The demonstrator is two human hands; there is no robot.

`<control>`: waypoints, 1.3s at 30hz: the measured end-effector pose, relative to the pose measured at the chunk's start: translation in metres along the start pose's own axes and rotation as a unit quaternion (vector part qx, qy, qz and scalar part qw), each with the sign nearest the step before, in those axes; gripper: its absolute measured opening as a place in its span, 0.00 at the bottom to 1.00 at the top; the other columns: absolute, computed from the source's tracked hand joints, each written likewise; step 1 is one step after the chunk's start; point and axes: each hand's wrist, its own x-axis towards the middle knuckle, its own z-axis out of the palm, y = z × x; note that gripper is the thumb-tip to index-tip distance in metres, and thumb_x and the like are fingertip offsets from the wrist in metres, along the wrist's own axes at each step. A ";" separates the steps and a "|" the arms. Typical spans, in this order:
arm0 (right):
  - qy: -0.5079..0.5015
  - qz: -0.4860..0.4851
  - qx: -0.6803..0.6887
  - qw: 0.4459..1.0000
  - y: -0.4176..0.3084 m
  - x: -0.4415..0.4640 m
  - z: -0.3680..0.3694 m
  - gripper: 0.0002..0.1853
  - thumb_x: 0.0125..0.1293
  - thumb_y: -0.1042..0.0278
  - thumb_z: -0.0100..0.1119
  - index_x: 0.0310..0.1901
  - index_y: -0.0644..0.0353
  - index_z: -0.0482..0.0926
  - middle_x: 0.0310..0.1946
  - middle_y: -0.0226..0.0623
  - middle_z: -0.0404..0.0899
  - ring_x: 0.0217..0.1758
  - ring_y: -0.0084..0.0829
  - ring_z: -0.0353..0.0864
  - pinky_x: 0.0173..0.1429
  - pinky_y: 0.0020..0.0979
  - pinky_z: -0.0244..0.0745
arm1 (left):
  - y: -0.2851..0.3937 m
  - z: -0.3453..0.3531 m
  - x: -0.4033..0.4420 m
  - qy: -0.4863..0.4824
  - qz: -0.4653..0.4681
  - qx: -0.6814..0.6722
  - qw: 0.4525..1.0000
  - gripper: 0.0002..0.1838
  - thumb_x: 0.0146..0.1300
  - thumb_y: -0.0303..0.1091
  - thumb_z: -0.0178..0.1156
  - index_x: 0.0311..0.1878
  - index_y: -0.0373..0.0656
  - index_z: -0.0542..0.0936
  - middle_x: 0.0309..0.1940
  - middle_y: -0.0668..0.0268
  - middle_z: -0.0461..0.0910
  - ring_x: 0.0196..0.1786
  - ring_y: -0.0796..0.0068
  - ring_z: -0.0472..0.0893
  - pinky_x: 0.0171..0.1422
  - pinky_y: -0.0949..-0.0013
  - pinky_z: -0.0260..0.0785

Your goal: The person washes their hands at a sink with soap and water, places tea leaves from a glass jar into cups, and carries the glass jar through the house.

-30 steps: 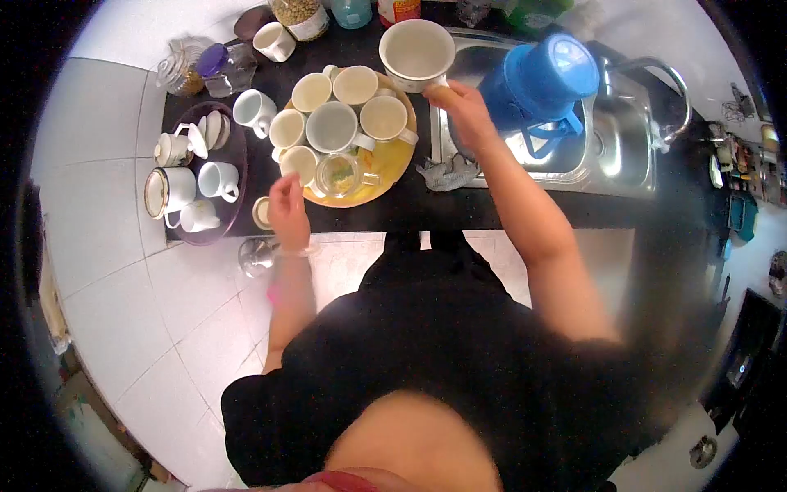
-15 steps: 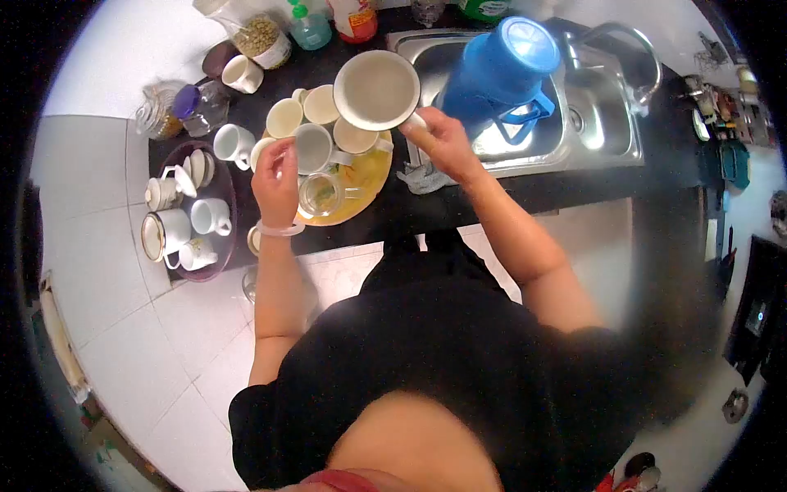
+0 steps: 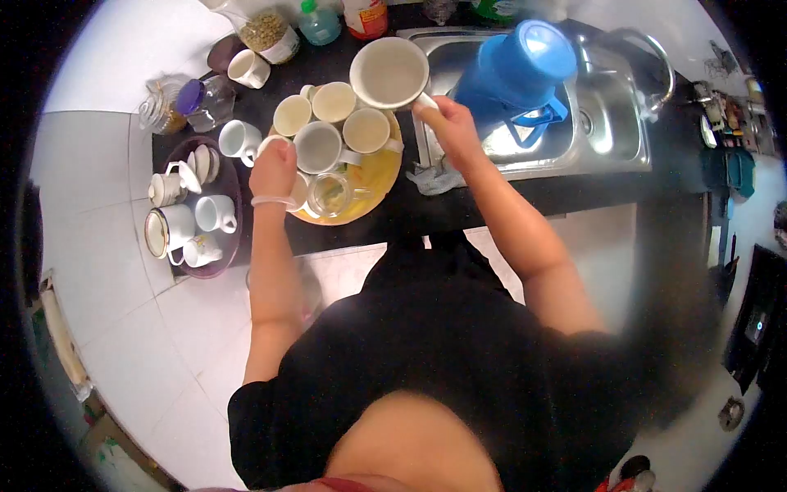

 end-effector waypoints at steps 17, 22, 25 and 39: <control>0.015 0.110 0.104 0.988 0.045 0.089 0.034 0.18 0.61 0.60 0.58 0.47 0.66 0.74 0.42 0.35 0.75 0.46 0.26 0.73 0.54 0.29 0.70 | 0.004 0.018 0.028 -0.031 0.102 0.177 0.978 0.12 0.55 0.41 0.60 0.35 0.42 0.79 0.39 0.59 0.76 0.42 0.60 0.80 0.41 0.59 0.73; 0.002 0.124 0.089 0.988 0.049 0.102 0.032 0.15 0.62 0.61 0.58 0.43 0.64 0.75 0.35 0.31 0.72 0.43 0.25 0.73 0.54 0.31 0.74 | 0.006 0.013 0.027 0.025 0.153 0.124 0.980 0.11 0.57 0.41 0.58 0.34 0.43 0.79 0.39 0.59 0.76 0.38 0.59 0.80 0.39 0.58 0.73; -0.002 0.126 0.088 0.988 0.055 0.103 0.030 0.14 0.62 0.60 0.58 0.42 0.64 0.75 0.36 0.31 0.72 0.42 0.23 0.72 0.52 0.30 0.74 | 0.011 0.010 0.026 0.030 0.172 0.118 0.978 0.11 0.57 0.41 0.57 0.35 0.43 0.78 0.36 0.58 0.77 0.35 0.57 0.80 0.38 0.57 0.72; 0.064 -0.126 -0.290 0.946 0.023 0.063 0.031 0.20 0.59 0.56 0.58 0.44 0.65 0.75 0.44 0.44 0.76 0.45 0.33 0.76 0.46 0.31 0.73 | 0.043 -0.071 0.030 0.096 0.178 0.020 0.979 0.14 0.55 0.45 0.58 0.28 0.42 0.76 0.22 0.56 0.78 0.30 0.53 0.79 0.32 0.54 0.69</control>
